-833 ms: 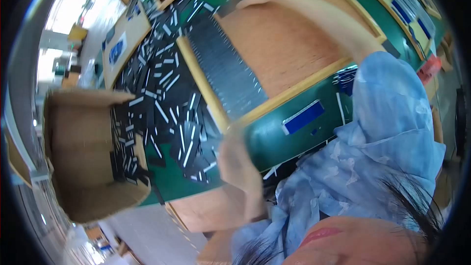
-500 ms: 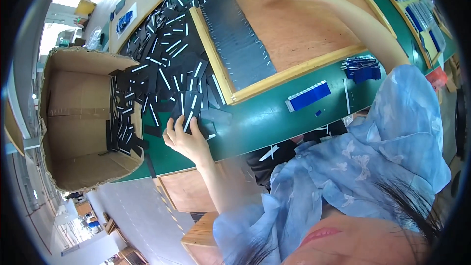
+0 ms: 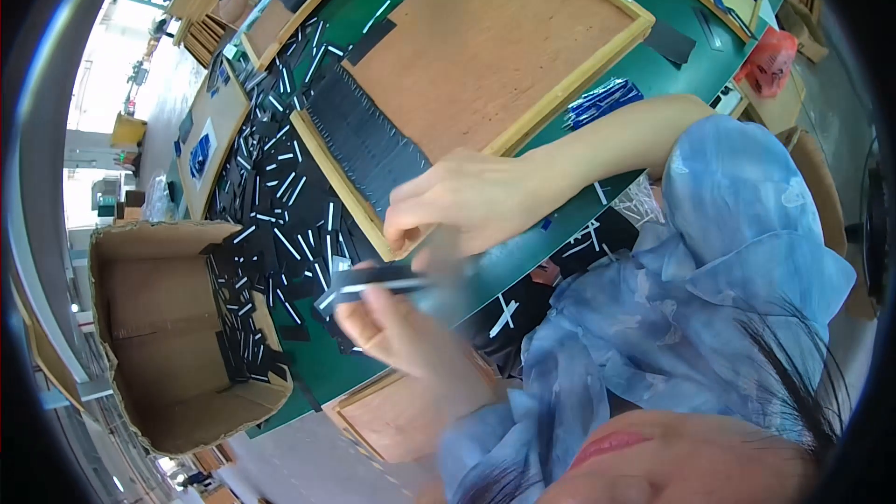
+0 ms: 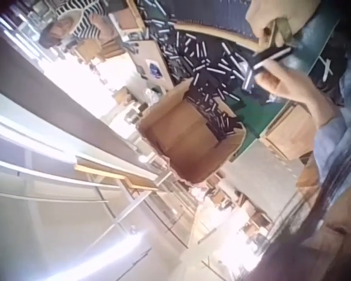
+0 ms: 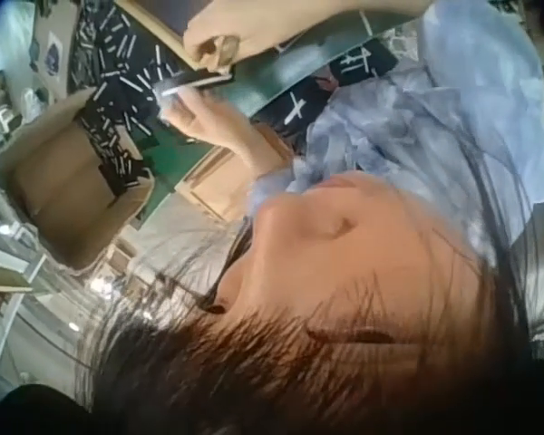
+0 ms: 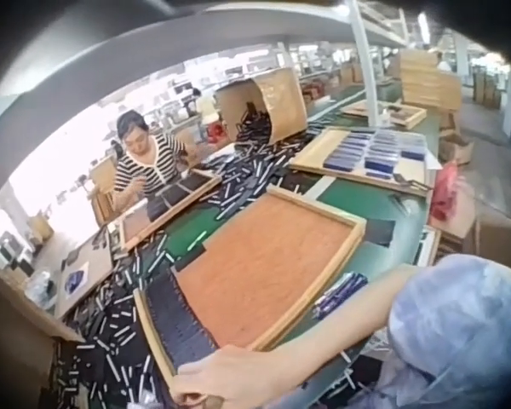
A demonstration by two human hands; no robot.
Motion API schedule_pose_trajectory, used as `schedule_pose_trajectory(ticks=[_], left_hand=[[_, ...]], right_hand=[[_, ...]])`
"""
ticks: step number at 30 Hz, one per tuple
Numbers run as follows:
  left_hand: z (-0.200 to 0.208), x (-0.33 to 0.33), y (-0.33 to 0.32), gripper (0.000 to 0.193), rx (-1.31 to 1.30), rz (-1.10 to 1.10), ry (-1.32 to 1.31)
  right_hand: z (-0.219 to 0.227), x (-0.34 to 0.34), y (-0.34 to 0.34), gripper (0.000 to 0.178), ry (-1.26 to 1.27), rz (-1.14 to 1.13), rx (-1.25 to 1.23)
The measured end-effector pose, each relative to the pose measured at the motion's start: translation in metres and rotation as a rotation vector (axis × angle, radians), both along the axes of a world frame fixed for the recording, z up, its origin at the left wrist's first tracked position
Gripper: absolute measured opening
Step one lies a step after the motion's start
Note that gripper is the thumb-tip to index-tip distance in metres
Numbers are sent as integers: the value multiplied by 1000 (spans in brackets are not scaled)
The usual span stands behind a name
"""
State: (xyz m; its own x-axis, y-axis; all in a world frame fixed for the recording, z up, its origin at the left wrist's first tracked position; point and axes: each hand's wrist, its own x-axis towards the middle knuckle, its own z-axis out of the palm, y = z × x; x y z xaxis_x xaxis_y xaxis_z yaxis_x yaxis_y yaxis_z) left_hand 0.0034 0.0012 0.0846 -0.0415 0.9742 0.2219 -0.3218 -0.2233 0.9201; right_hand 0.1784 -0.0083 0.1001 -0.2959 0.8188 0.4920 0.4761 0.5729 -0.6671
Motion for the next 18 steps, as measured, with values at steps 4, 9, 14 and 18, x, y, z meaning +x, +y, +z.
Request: schedule_pose_trajectory(ticks=[4, 9, 14, 18], left_hand=[[-13, -5, -12, 23, -86, -326, 74], [-5, -7, -25, 22, -180, -292, 232], [-10, 16, -29, 31, -235, -468, 185], [-16, -7, -19, 31, -271, -330, 45]], right_hand=[[7, 22, -9, 27, -71, 84, -122], [5, 34, -20, 39, -242, 34, 183], [-14, 30, -23, 28, -516, -261, 649], [-23, 20, -44, 17, -534, -85, 666]])
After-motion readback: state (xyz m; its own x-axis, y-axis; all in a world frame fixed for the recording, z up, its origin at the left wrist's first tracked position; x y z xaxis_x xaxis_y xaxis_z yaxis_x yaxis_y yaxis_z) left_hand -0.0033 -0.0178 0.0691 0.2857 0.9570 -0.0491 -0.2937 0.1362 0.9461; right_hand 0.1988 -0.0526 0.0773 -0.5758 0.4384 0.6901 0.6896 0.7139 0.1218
